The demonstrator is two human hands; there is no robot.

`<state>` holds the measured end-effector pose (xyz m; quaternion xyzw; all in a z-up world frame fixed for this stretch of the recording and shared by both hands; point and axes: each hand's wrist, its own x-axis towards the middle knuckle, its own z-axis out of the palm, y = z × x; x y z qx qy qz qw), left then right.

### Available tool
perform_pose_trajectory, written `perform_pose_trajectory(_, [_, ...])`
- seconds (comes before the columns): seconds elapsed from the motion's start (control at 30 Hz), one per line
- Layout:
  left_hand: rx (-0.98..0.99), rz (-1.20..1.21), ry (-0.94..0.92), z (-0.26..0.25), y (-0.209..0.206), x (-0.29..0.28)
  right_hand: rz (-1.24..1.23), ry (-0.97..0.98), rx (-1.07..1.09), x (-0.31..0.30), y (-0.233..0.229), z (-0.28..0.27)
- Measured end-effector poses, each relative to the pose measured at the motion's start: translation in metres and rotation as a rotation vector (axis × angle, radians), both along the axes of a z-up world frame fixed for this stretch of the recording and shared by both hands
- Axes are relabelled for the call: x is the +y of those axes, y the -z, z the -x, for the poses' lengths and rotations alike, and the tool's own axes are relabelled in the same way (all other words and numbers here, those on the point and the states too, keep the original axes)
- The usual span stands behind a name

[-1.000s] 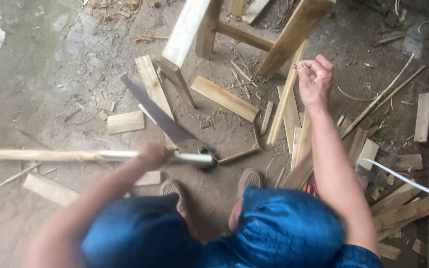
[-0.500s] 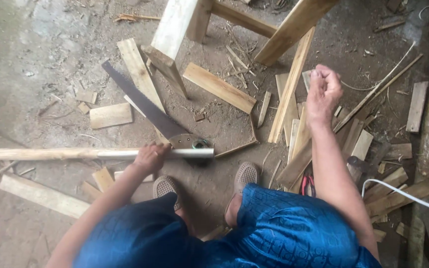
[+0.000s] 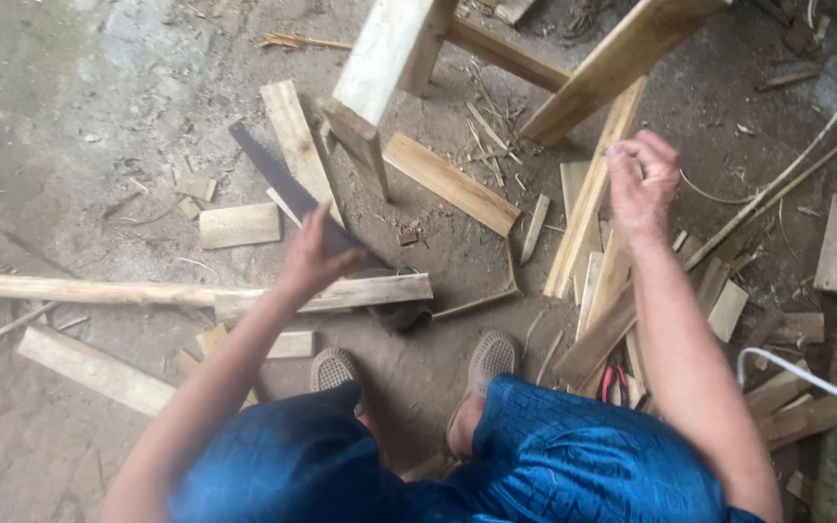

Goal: Sawing a piece of wood and fitting it into a wooden frame

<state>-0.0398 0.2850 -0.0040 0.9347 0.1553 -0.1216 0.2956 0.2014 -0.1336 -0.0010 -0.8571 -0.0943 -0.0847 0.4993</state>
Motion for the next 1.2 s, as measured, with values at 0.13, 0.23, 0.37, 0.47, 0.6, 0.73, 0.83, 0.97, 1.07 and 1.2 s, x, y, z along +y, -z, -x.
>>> perform_pose_trajectory(0.13, [-0.291, 0.274, -0.134, -0.068, -0.056, -0.005, 0.171, -0.029, -0.031, 0.004, -0.028, -0.039])
perform_pose_trajectory(0.23, [-0.469, 0.253, -0.135, -0.095, -0.051, -0.007, 0.155, -0.042, -0.035, 0.015, -0.052, -0.063])
perform_pose_trajectory(0.37, [-0.689, 0.380, -0.197, -0.111, -0.042, -0.017, 0.121, -0.073, -0.072, 0.024, -0.066, -0.084])
perform_pose_trajectory(0.47, [-0.532, 0.391, -0.286, -0.119, -0.086, -0.031, 0.093, -0.110, -0.158, 0.023, -0.067, -0.087])
perform_pose_trajectory(0.6, [-0.456, 0.381, -0.325, -0.116, -0.081, -0.032, 0.141, -0.025, -0.325, 0.023, -0.076, -0.082])
perform_pose_trajectory(0.73, [-0.499, 0.464, -0.287, -0.114, -0.079, -0.030, -0.172, 0.032, -0.105, 0.015, -0.078, -0.067])
perform_pose_trajectory(0.83, [-0.502, 0.382, -0.237, -0.112, -0.072, -0.028, -0.226, 0.093, 0.116, 0.001, -0.051, -0.044])
perform_pose_trajectory(0.97, [-0.529, 0.468, -0.178, -0.106, -0.071, -0.027, 0.241, 0.235, 0.379, -0.023, 0.014, 0.023])
perform_pose_trajectory(1.07, [-0.532, 0.372, -0.167, -0.106, -0.057, -0.021, 0.764, 0.084, 0.779, -0.073, 0.215, 0.085])
perform_pose_trajectory(1.2, [-0.446, 0.423, -0.369, -0.113, -0.077, -0.038, 0.112, -0.118, 0.559, -0.006, 0.234, 0.184])
